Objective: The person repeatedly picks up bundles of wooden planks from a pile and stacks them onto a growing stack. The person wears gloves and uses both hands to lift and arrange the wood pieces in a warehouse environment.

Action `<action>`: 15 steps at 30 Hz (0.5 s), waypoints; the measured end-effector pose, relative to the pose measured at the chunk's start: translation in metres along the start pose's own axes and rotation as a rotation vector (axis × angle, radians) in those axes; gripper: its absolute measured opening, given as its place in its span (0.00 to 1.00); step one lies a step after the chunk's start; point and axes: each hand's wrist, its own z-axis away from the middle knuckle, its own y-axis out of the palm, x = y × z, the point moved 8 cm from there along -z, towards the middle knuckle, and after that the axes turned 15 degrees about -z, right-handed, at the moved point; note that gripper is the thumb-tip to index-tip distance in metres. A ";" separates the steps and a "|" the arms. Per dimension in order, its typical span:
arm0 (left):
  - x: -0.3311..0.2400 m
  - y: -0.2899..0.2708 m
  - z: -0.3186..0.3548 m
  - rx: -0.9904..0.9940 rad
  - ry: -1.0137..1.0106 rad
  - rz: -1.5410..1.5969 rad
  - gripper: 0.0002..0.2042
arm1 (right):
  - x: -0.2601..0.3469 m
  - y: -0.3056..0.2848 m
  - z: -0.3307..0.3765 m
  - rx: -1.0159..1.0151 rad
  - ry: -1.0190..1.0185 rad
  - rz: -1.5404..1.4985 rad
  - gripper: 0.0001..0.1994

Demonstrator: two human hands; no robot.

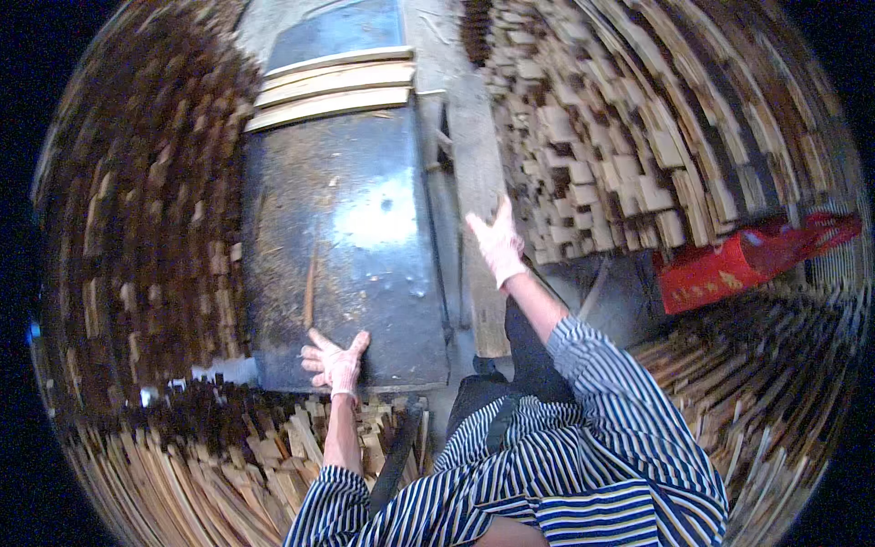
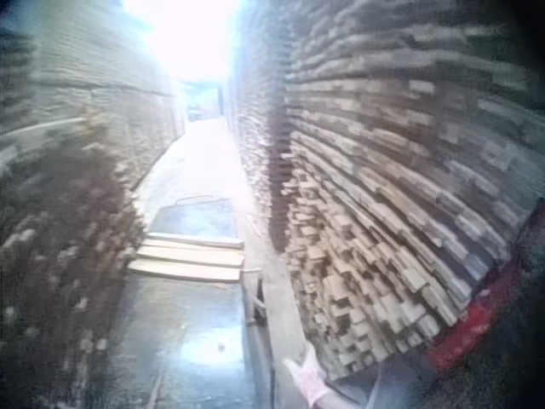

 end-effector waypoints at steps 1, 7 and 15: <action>-0.001 -0.006 0.006 0.002 0.016 0.061 0.70 | 0.035 0.012 -0.018 0.070 0.009 0.024 0.49; 0.000 -0.019 -0.010 0.020 -0.003 0.187 0.70 | 0.109 0.128 -0.091 0.445 -0.092 0.176 0.64; 0.008 0.022 0.000 0.201 -0.134 0.136 0.76 | 0.081 0.176 -0.076 0.425 0.344 0.172 0.63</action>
